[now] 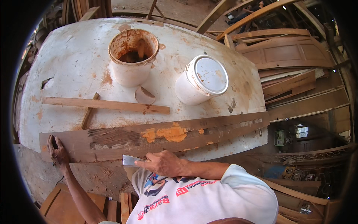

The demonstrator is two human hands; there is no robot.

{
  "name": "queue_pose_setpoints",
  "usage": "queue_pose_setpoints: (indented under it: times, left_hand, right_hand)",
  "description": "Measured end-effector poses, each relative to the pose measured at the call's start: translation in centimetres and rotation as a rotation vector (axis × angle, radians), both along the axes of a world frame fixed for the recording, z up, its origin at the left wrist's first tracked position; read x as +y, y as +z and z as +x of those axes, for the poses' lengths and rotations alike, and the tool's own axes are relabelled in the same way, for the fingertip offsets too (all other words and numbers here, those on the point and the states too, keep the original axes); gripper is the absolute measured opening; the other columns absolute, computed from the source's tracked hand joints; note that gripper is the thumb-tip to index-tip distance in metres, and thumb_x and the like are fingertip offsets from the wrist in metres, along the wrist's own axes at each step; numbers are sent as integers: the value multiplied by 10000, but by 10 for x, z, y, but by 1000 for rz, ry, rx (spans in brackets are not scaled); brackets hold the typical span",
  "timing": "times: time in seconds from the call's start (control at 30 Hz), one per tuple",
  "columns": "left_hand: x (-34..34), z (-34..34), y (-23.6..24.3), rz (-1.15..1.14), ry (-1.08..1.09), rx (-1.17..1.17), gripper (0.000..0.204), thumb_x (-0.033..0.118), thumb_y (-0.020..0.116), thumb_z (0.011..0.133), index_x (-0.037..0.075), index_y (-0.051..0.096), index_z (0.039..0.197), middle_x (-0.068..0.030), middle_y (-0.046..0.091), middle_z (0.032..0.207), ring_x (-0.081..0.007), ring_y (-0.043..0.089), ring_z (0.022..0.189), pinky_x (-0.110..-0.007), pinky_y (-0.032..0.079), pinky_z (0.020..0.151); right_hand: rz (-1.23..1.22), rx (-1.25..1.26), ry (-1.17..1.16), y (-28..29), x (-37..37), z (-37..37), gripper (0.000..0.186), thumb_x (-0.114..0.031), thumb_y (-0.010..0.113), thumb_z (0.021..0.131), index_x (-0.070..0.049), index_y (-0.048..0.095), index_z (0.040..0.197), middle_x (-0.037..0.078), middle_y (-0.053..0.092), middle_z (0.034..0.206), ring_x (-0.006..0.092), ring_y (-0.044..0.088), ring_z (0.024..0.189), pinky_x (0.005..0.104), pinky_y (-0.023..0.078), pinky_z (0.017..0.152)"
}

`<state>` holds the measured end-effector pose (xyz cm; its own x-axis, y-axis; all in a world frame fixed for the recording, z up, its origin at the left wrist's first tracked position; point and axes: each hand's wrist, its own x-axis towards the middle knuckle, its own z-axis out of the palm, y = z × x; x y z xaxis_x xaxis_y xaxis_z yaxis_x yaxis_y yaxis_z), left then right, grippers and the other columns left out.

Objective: The person applies glue from a bottle onto a wooden plank, then uses a scraper and a small piece of wood to spread and smooth the glue over the surface.

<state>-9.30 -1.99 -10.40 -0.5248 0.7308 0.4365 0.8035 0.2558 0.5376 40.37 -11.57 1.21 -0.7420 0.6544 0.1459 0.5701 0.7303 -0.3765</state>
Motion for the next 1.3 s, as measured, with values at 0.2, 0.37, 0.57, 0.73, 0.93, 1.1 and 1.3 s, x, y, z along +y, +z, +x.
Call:
queue_pose_setpoints:
  times: [0.2,0.37,0.57,0.73,0.93,1.1,1.3]
  left_hand:
    - [-3,10,11,10,0,-85,389,298,608,1063,35,654,1346,-138,658,1389,-322,613,1280,-410,483,1086]
    - [-2,6,3,23,-14,-61,369,248,622,1053,5,652,1329,-154,658,1375,-333,612,1269,-418,480,1086]
    - [-2,8,5,40,-23,-64,362,237,619,1053,-3,651,1322,-161,654,1373,-340,612,1262,-422,479,1086]
    - [-3,5,3,39,-36,-42,359,234,614,1055,-8,649,1318,-161,650,1376,-342,611,1261,-420,477,1088]
    - [-6,-3,-3,46,-59,-40,361,228,615,1051,-9,647,1321,-165,653,1370,-343,613,1259,-421,477,1091]
    - [0,-2,-5,47,-57,-30,365,229,621,1045,-7,650,1322,-177,658,1364,-349,615,1259,-422,479,1090]
    - [-2,-2,-6,35,-48,-22,361,219,618,1043,-9,650,1322,-185,658,1363,-355,613,1260,-424,476,1093]
  right_hand:
    - [-51,-48,31,-11,5,-21,505,-130,629,959,-127,585,1462,110,590,832,230,697,653,342,579,516]
    - [-14,126,106,2,16,-79,598,-109,677,921,-128,550,1505,95,537,861,213,650,698,323,574,567]
    - [-43,274,5,3,11,-54,634,-84,691,921,-47,503,1525,98,557,903,211,618,633,334,570,543]
    - [-4,232,-145,7,1,-29,575,-101,683,956,-18,518,1501,112,576,885,225,642,597,363,559,483]
    - [-54,205,-283,-3,-7,-10,541,-104,687,958,-45,555,1478,119,604,890,268,652,610,378,578,531]
    - [-48,249,-392,5,-18,6,514,-99,697,950,-47,588,1450,119,634,917,262,671,685,383,592,598]
    - [-71,298,-471,6,-31,18,553,-86,698,935,-69,566,1472,124,614,906,279,671,714,412,592,618]
